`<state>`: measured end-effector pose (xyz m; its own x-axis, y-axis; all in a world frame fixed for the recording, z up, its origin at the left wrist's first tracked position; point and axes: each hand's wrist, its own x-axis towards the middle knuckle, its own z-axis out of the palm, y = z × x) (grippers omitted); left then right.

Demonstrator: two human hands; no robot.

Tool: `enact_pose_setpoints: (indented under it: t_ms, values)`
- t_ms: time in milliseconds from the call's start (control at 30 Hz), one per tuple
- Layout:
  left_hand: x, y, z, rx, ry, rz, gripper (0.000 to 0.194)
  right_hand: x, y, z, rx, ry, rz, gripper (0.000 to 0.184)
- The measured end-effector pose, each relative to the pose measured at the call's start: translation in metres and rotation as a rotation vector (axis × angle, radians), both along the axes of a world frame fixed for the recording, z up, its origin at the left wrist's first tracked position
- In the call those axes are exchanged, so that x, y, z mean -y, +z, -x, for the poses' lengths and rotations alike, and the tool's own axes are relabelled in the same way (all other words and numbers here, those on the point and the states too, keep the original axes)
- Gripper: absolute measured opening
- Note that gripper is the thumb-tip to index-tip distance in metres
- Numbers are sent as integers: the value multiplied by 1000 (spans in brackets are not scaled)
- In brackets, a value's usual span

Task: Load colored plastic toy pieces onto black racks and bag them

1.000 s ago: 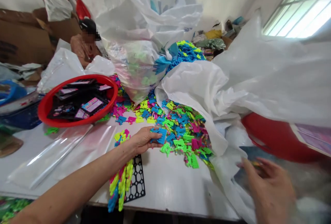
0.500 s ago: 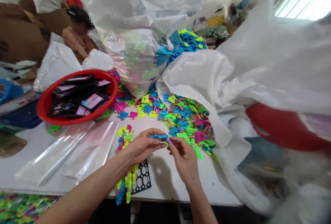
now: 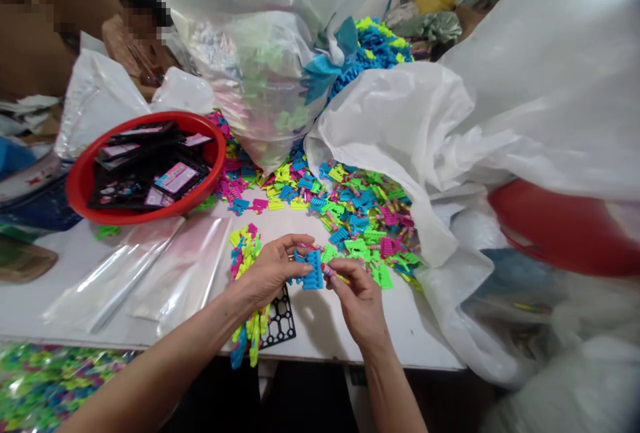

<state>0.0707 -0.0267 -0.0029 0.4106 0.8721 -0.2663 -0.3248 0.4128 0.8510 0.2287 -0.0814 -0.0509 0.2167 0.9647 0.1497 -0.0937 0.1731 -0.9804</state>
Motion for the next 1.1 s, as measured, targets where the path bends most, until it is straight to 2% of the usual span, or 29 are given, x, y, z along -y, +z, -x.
enact_pose_setpoints:
  t_ms: [133,233,400,500,567,633,767,833,1000,1100]
  values:
    - [6,5,-1,-33,-64,-58,44,3,-6,1,-189,109,0,20]
    - [9,8,0,-90,-108,-111,41,4,-9,-1,-240,192,-17,19]
    - [11,8,4,-101,-168,-98,42,8,-6,-13,-10,279,-111,7]
    - [12,6,9,-143,-178,-82,44,13,-3,-15,153,266,-102,7]
    - [12,5,11,-166,-167,-98,45,15,-5,-11,185,246,-97,7]
    - [13,4,10,-128,-169,-73,45,17,-9,-5,121,223,-106,7]
    - [16,5,4,33,-232,110,43,17,-15,3,-187,237,-140,9]
    - [17,7,1,52,-224,135,39,16,-15,2,-215,248,-146,6]
    - [16,19,2,-154,-135,-135,32,17,-14,-4,-47,173,-137,7]
    - [14,19,4,-206,-122,-186,31,20,-15,-1,3,118,-149,9]
